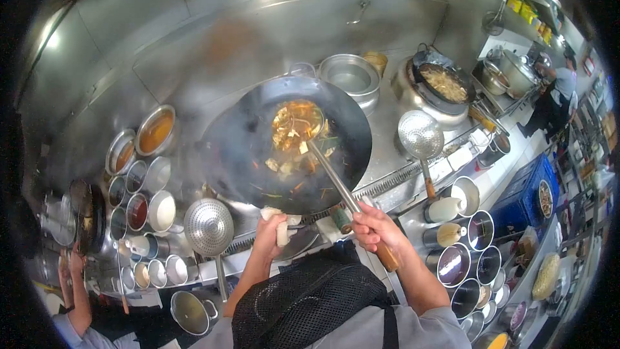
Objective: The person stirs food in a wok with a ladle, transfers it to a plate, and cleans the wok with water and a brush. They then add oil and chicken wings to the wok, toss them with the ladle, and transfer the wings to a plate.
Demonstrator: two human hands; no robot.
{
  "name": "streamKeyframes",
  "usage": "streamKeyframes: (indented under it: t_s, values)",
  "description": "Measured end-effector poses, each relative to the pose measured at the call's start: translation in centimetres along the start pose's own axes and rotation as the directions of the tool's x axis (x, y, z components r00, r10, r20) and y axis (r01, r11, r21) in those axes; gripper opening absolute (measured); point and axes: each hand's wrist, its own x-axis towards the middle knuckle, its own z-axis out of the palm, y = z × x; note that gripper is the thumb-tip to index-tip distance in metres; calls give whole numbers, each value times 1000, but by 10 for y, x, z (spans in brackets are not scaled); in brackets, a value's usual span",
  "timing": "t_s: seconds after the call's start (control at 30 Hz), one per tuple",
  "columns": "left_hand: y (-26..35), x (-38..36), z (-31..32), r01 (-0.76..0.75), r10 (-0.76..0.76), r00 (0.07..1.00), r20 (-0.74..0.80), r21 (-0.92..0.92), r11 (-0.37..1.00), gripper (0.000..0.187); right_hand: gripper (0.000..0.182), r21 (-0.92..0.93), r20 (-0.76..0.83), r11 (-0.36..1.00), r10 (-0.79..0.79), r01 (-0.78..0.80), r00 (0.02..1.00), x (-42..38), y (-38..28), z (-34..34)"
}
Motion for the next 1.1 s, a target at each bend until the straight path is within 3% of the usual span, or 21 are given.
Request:
streamKeyframes:
  t_s: [0.1,0.27,0.3,0.33,0.4,0.47,0.5,0.53,0.57,0.6,0.67,0.7,0.8,0.83,0.87,0.9,0.93,1.03,1.1]
  values:
    - [8,9,23,-118,118,993,12,5,993,24,31,-40,5,998,-39,39,999,-9,-6,-4]
    - [10,0,23,-47,30,989,144,116,992,19,40,109,-97,990,-84,94,992,-46,-4,-2]
    - [16,-7,25,-13,-7,995,101,192,981,16,44,76,-93,993,-79,86,993,-57,3,-1]
    - [15,-8,24,26,-50,996,77,284,958,14,48,55,-109,994,-89,95,990,-71,15,-2]
    - [-1,7,-1,14,-54,990,131,291,957,12,53,19,-238,982,-180,190,955,-88,55,-1]
    - [2,-22,21,73,-140,982,127,428,901,12,46,114,-225,930,-319,350,921,-106,100,-4]
    - [-13,-12,0,-18,-127,959,253,502,864,15,40,169,-251,906,-340,387,906,-116,121,0]
    - [-22,3,-26,-129,-101,920,379,535,835,18,34,211,-255,885,-361,416,897,-128,144,4]
    - [-25,3,-33,-457,-20,797,604,624,634,22,34,239,-325,845,-395,479,859,-142,171,10]
    - [-30,3,-34,-458,-82,765,638,630,627,22,28,257,-356,810,-428,528,831,-152,192,17]
    - [0,3,-40,-622,-137,630,765,602,500,23,22,220,-423,774,-473,594,773,-161,203,85]
    - [-10,25,-43,-783,-65,409,910,387,487,22,21,203,-508,751,-468,629,723,-162,210,105]
    - [-11,7,-14,-670,-224,307,925,378,639,19,27,111,-700,668,-473,735,535,-168,241,168]
    - [-11,-10,-3,-461,-415,440,797,597,657,16,29,78,-745,622,-483,779,460,-178,257,186]
    - [-52,-42,23,-269,-515,472,715,674,688,14,30,79,-758,567,-500,820,419,-213,287,153]
    - [-52,-74,42,-140,-640,463,613,763,631,14,37,50,-801,514,-491,856,342,-222,302,164]
    - [-43,-102,58,-4,-753,429,499,835,551,14,44,31,-850,470,-452,882,271,-225,315,182]
    - [-102,-140,64,92,-768,247,591,775,625,13,46,-78,-913,350,-402,934,74,-254,353,215]
    - [-140,-173,74,90,-803,169,571,802,590,12,42,-139,-941,295,-336,945,-34,-280,374,234]
